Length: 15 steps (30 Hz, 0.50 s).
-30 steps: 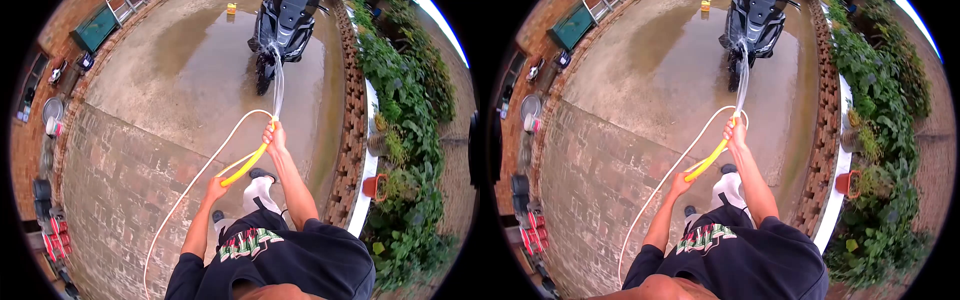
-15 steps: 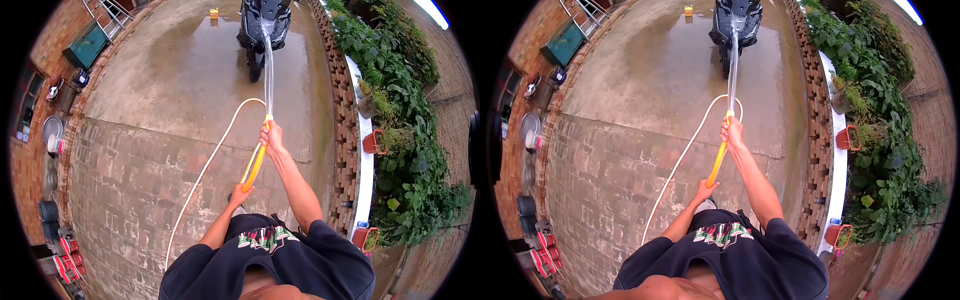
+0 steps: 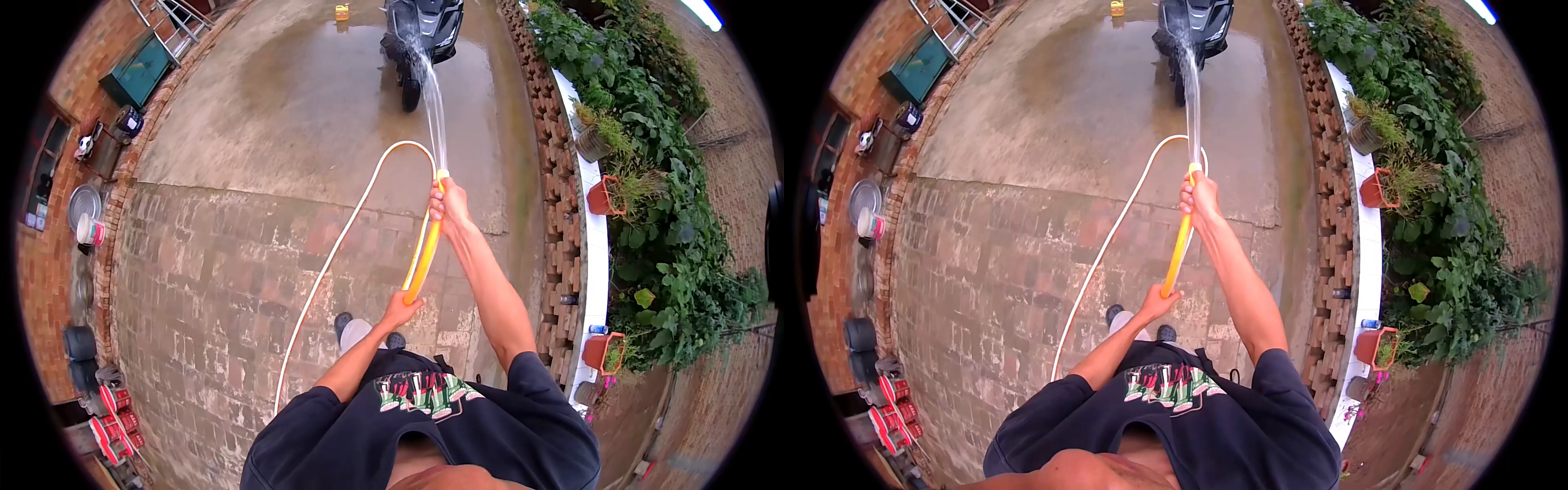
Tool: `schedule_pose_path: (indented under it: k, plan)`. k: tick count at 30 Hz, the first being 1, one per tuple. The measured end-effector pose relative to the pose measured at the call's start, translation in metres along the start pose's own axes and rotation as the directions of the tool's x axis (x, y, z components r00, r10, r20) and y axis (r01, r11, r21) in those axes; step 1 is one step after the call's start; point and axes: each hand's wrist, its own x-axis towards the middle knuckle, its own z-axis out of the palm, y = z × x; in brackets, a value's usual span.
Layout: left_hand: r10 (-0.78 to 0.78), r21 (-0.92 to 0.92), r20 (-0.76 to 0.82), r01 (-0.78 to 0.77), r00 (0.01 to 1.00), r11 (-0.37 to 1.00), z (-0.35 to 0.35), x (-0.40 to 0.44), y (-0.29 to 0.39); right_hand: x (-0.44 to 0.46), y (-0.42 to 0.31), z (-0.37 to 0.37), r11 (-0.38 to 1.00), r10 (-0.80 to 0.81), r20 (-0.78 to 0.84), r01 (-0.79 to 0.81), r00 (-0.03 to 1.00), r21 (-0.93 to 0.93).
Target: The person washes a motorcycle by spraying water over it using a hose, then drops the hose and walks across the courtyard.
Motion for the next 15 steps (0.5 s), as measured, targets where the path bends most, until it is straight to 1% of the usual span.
schedule_pose_path:
  k: [2, 4, 5, 6, 7, 8, 10, 11, 12, 14, 15]
  plan:
    - [0.048, -0.036, -0.039, -0.049, 0.998, 0.998, -0.016, -0.002, 0.015, -0.018, -0.012, 0.023, 0.996, -0.089, 0.043, 0.09, 0.995, -0.013]
    - [0.056, -0.006, -0.016, -0.056, 0.998, 0.998, -0.036, -0.003, 0.033, -0.02, -0.011, 0.04, 0.995, -0.1, 0.014, 0.099, 0.995, 0.014]
    - [0.057, 0.025, 0.006, -0.057, 0.998, 0.998, -0.05, -0.005, 0.037, -0.009, -0.002, 0.041, 0.997, -0.067, -0.007, 0.067, 0.998, 0.032]
    - [0.069, 0.025, 0.007, -0.07, 0.998, 0.997, -0.064, -0.004, 0.03, 0.004, 0.006, 0.045, 0.998, -0.039, -0.023, 0.04, 0.999, 0.049]
    - [0.061, 0.063, 0.025, -0.063, 0.998, 0.996, -0.071, -0.007, 0.012, 0.01, 0.017, 0.052, 0.999, 0.03, -0.06, -0.027, 0.998, 0.045]
    - [0.044, 0.101, 0.045, -0.048, 0.998, 0.994, -0.079, -0.014, 0.0, 0.004, 0.019, 0.064, 0.999, 0.029, -0.068, -0.026, 0.997, 0.044]
    - [0.052, 0.076, 0.022, -0.053, 0.998, 0.996, -0.11, -0.019, 0.026, -0.005, 0.014, 0.102, 0.996, -0.081, -0.085, 0.078, 0.993, -0.037]
    - [0.044, 0.057, 0.001, -0.044, 0.999, 0.997, -0.125, -0.026, 0.039, -0.004, 0.013, 0.113, 0.99, -0.135, -0.041, 0.133, 0.99, -0.051]
    - [0.044, 0.061, 0.008, -0.045, 0.999, 0.997, -0.138, -0.026, 0.046, -0.013, 0.009, 0.132, 0.99, -0.138, -0.046, 0.135, 0.989, -0.046]
    - [0.139, 0.003, -0.003, -0.139, 0.99, 0.99, -0.157, -0.021, 0.066, -0.026, -0.004, 0.166, 0.963, -0.267, -0.046, 0.264, 0.963, -0.062]
    - [0.145, 0.001, 0.0, -0.145, 0.989, 0.989, -0.166, -0.02, 0.074, -0.025, -0.006, 0.175, 0.96, -0.276, -0.026, 0.274, 0.961, -0.053]
